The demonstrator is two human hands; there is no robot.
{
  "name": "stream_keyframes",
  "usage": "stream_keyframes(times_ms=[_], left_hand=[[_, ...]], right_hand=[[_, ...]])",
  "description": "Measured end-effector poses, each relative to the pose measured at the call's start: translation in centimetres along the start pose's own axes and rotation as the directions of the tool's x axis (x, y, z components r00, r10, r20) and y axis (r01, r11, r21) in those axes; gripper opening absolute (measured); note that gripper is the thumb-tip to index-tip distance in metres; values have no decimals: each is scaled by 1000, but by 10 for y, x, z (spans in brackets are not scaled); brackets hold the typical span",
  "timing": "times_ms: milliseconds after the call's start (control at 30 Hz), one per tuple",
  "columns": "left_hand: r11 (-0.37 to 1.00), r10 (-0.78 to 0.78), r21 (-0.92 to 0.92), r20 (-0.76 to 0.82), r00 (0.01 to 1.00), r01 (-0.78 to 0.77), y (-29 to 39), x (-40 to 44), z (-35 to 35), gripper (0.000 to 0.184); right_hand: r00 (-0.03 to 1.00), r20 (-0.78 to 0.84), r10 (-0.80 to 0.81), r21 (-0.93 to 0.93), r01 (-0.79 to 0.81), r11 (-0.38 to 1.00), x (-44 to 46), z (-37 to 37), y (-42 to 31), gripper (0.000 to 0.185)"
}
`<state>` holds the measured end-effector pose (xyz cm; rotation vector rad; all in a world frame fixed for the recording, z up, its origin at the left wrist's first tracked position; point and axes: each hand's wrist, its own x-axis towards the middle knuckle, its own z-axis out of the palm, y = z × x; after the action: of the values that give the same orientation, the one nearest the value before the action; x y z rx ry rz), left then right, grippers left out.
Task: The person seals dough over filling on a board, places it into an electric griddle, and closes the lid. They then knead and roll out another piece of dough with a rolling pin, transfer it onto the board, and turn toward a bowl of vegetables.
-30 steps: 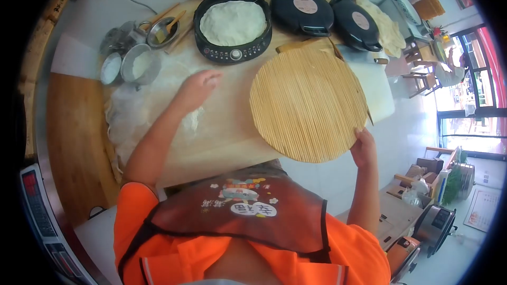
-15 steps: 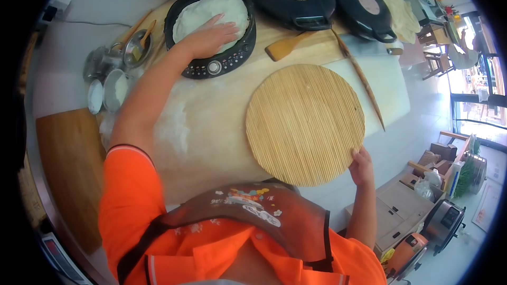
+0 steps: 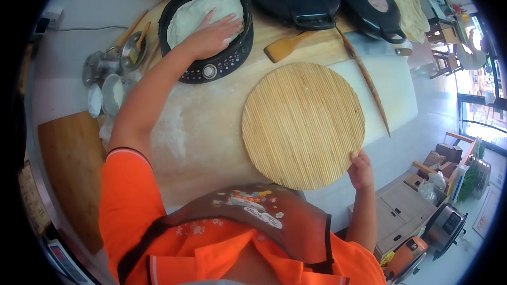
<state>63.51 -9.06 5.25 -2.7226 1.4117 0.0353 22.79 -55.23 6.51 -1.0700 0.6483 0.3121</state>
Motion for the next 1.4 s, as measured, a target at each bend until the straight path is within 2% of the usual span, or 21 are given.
stream_keyframes(times_ms=[100,200,300,400,433,533,633,733,833,967,1033,1067,1133,1167,1200,1233,1267,1300,1333,1367,1400], left_hand=[[994,-66,-91,-2,998,65,7,4,2,55],[989,-120,-78,44,992,123,13,9,0,55],[949,-152,-274,38,988,157,7,6,-6,58],[973,-196,-141,-72,978,185,5,-22,-16,58],[972,-146,-184,14,989,146,8,-30,-20,55],[991,-43,-117,128,991,59,16,-44,-24,55],[995,38,-91,134,990,-25,4,-36,-27,52],[957,-74,-276,69,995,90,-1,-32,-51,47],[944,-64,-318,97,993,92,-24,-36,-42,41],[979,195,-80,98,976,-187,-11,-50,-28,37],[955,1,-294,124,992,36,-4,-55,-32,39],[962,94,-272,308,947,-8,-13,-48,-43,43],[950,77,-310,152,985,-26,-30,-42,-77,42],[954,-51,-299,-85,995,23,-55,-35,-81,38],[979,-97,-202,-332,938,30,-80,-27,-114,37],[934,-328,-280,-437,837,220,-109,-19,-149,37],[931,-364,-290,-670,647,223,-136,-22,-172,39],[798,-595,-534,-624,506,280,-168,-20,-190,39],[626,-777,-677,-505,375,386,-197,-19,-211,42],[570,-821,-636,-457,342,520,-223,-19,-226,48],[501,-865,-663,-396,308,556,-245,-15,-231,49]], right_hand=[[1000,18,13,-10,-12,1000,2,-8,2,58],[1000,23,16,-17,-16,1000,1,-13,6,58],[999,47,-6,-1,6,1000,3,-13,4,57],[1000,30,1,-5,-1,1000,-4,-20,10,55],[1000,26,4,-17,-3,1000,-2,-22,10,55],[999,-22,25,-22,-26,999,0,-23,13,55],[1000,1,17,-13,-17,1000,2,-24,12,56],[1000,-12,3,1,-3,1000,3,-18,4,55],[999,-39,3,-6,-3,1000,2,-20,1,54],[1000,-16,-24,-5,23,1000,10,-33,4,52],[998,-2,-69,-3,69,998,13,-20,-5,52],[997,-8,-76,8,76,997,14,-20,-6,52],[998,-7,-67,23,67,998,15,-14,-14,51],[998,-1,-55,15,55,998,19,-24,-13,51],[999,-2,-39,8,39,999,22,-31,-11,50],[999,-2,-42,14,42,999,25,-30,-12,50],[999,-2,-42,18,42,999,27,-28,-15,50],[999,-6,-38,22,38,999,27,-26,-17,49],[999,-9,-44,21,45,999,28,-25,-18,49],[999,-10,-53,20,53,998,30,-24,-19,49],[998,-17,-58,19,59,998,33,-23,-20,49]])
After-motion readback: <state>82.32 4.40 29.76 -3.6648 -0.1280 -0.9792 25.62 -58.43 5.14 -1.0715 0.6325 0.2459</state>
